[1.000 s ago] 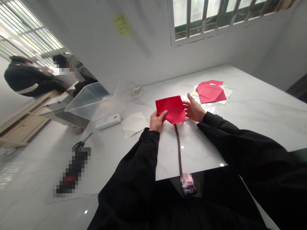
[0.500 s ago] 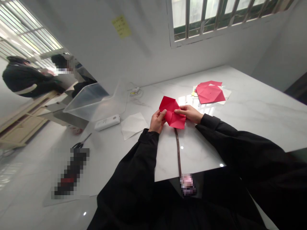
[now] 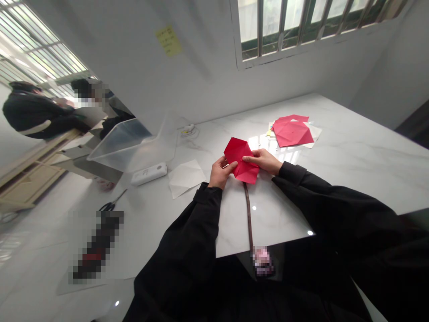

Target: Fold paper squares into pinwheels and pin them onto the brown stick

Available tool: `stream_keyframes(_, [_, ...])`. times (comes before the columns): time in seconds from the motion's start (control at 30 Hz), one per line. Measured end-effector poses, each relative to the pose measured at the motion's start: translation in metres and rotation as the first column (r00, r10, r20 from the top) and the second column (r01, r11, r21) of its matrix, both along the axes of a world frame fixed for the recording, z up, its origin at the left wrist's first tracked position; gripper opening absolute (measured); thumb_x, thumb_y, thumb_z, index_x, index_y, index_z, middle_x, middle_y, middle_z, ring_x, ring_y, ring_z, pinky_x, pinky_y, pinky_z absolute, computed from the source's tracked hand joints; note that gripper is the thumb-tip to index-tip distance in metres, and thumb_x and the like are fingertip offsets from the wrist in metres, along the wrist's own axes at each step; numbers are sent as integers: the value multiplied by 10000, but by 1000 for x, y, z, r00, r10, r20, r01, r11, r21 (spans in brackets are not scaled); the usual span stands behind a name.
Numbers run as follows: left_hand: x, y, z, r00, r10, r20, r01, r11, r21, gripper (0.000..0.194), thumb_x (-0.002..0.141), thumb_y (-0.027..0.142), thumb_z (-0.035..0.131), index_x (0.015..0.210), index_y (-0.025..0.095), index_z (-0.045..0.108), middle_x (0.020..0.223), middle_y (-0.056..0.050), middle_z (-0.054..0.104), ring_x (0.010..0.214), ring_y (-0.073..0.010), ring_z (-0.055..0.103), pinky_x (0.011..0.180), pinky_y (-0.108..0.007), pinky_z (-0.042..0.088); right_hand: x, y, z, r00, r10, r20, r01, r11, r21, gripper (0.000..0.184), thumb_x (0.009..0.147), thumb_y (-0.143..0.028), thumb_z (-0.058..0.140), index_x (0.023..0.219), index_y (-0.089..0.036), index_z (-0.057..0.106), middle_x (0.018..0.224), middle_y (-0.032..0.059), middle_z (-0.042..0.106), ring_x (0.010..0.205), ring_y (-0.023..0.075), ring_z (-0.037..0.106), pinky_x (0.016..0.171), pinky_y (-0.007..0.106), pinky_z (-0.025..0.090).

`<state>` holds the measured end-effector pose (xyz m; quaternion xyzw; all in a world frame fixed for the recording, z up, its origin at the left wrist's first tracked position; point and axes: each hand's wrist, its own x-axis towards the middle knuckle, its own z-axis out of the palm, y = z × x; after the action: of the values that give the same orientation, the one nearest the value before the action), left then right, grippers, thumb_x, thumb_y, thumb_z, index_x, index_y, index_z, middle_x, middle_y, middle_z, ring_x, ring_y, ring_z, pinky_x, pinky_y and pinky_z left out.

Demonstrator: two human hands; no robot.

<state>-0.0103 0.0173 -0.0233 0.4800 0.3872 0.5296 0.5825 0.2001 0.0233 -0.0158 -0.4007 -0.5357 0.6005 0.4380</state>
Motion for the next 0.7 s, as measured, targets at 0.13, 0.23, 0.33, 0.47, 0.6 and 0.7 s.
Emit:
stream_keyframes(0.13, [-1,0,-2,999,-12,-42,13,1000,19,646,609,419,1000,1157,175,761,1081,-98,806,920,-227,751,846,-338,588,1,-1,2,998,5,58,-6,1000,17,423,780,-528,887,926,-136,827,854,64,812,674,159,693,599,236,531])
stream_keyframes(0.23, [-1,-1,-3,997,-30,-68,32,999,27,635,611,416,1001,1148,173,764,1075,-96,805,892,-217,745,825,-330,583,1,-3,4,997,3,72,-4,1000,6,392,791,-497,886,931,-136,829,844,64,810,663,154,688,588,228,523])
stream_keyframes(0.33, [0,-1,-1,997,-35,-75,36,999,22,624,637,444,988,1144,168,752,1014,-80,799,808,-180,722,744,-291,564,0,-3,5,997,-3,78,5,1000,-21,335,804,-450,881,905,-136,822,831,66,807,656,155,691,582,228,527])
stream_keyframes(0.47, [-1,-3,10,998,39,-58,-40,999,-19,694,706,490,933,1294,215,687,850,-11,749,628,-117,661,610,-240,502,1,1,4,996,-83,26,85,995,-56,276,809,-392,887,870,-137,801,826,70,805,657,165,698,597,245,550])
stream_keyframes(0.6, [-4,-8,23,993,30,-118,-24,998,52,738,744,375,889,1430,282,635,1030,-35,770,669,-109,696,662,-241,543,2,5,2,977,-200,-70,191,975,-115,248,830,-364,884,871,-142,782,856,82,806,692,186,721,636,273,586])
stream_keyframes(0.7, [-3,-13,27,974,-12,-228,50,985,163,695,707,275,902,1371,276,697,1151,-56,750,709,-103,699,724,-247,567,1,6,2,957,-259,-127,238,958,-162,189,863,-312,859,873,-144,774,888,94,809,729,196,740,669,285,609])
